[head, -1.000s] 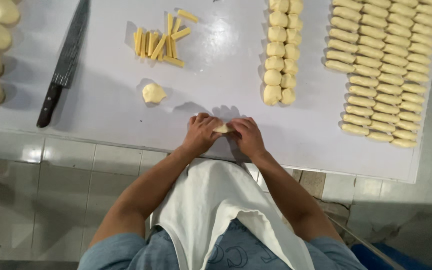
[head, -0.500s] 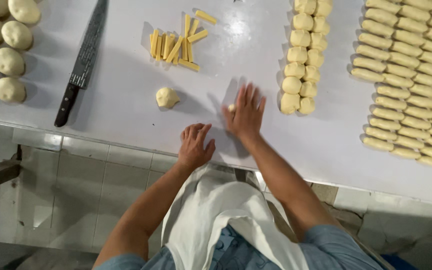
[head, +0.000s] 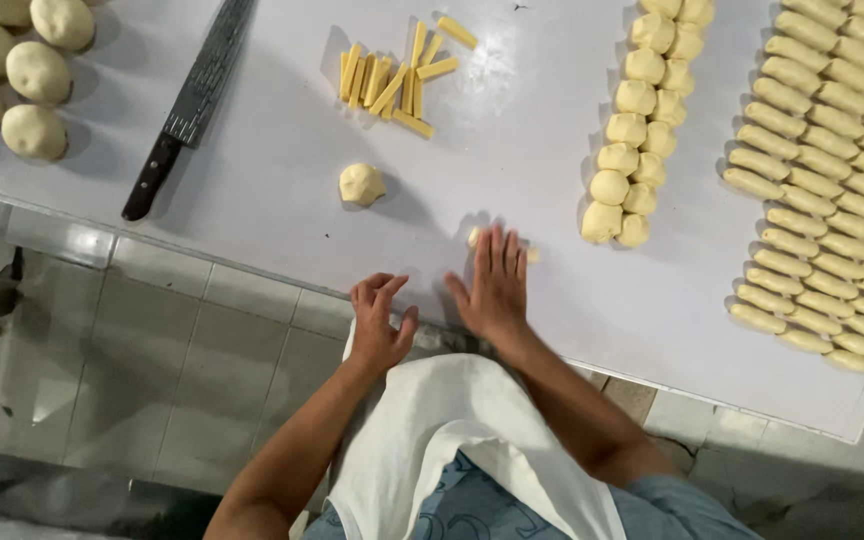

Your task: The person wraps small yellow sticks into pieces of dough by hand, rolling the dough over the sticks and placing the finished rolls in rows on a table.

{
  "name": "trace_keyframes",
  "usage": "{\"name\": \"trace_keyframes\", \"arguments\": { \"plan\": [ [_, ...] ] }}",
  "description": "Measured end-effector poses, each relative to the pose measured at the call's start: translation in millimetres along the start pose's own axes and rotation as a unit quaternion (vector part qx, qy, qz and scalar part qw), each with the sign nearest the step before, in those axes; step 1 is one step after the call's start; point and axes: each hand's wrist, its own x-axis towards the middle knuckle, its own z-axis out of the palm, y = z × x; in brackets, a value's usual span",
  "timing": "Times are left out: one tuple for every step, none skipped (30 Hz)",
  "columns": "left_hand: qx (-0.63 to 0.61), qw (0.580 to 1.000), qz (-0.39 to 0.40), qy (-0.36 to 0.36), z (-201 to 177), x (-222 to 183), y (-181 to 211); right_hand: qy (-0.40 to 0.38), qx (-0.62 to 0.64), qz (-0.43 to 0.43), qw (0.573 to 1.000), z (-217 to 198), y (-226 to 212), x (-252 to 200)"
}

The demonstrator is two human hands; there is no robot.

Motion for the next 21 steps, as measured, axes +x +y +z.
{"name": "trace_keyframes", "arguments": {
  "plan": [
    [-0.001,1.0,0.0,0.002,-1,-4,0,-0.024,-0.049,0.042,0.998,-5,-2,19],
    [-0.003,1.0,0.005,0.005,0,0,-2,-0.043,-0.099,0.084,0.991,-14,1,52],
    [0.003,1.0,0.009,0.007,2,5,-4,-0.052,-0.081,0.136,0.986,-28,7,91],
    [0.009,1.0,0.012,0.006,6,11,-5,-0.064,-0.063,0.19,0.978,-40,12,123],
    [0.016,1.0,0.015,0.005,10,19,-7,-0.032,-0.046,0.188,0.981,-50,15,143],
    [0.031,0.999,0.015,0.0,14,26,-7,-0.002,-0.029,0.19,0.981,-53,13,148],
    [0.047,0.999,0.015,-0.005,18,35,-7,0.029,-0.012,0.191,0.981,-55,11,145],
    [0.06,0.998,0.02,-0.006,24,49,-7,0.048,-0.035,0.136,0.989,-55,12,134],
    [0.052,0.998,0.035,-0.028,27,61,-6,0.066,-0.059,0.08,0.993,-50,7,110],
    [0.043,0.997,0.046,-0.045,33,74,-3,0.063,-0.11,0.026,0.992,-43,3,80],
    [0.034,0.996,0.058,-0.062,39,87,-1,0.058,-0.16,-0.028,0.985,-36,5,55],
    [0.029,0.991,0.086,-0.101,44,90,3,0.025,-0.057,-0.033,0.997,-28,12,22],
    [0.024,0.983,0.114,-0.14,51,94,6,-0.006,0.047,-0.036,0.998,-24,23,-6],
    [0.023,0.974,0.144,-0.175,57,101,9,0.043,0.064,-0.022,0.997,-24,39,-13],
    [0.036,0.974,0.143,-0.175,64,105,14,0.093,0.082,-0.008,0.992,-28,58,-20],
    [0.052,0.972,0.146,-0.179,68,110,17,0.146,0.103,0.011,0.984,-29,69,-22],
    [0.068,0.97,0.148,-0.183,71,112,22,0.124,0.137,-0.004,0.983,-33,80,-19],
    [0.057,0.973,0.128,-0.184,74,113,29,0.108,0.172,-0.018,0.979,-38,92,-12],
    [0.046,0.976,0.108,-0.185,74,111,36,0.091,0.206,-0.033,0.974,-44,100,-7],
    [0.034,0.978,0.089,-0.186,75,110,44,0.103,0.214,-0.054,0.97,-49,106,-3],
    [-0.001,0.985,0.018,-0.171,76,108,53,0.114,0.221,-0.075,0.966,-53,111,-1]
  ]
}}
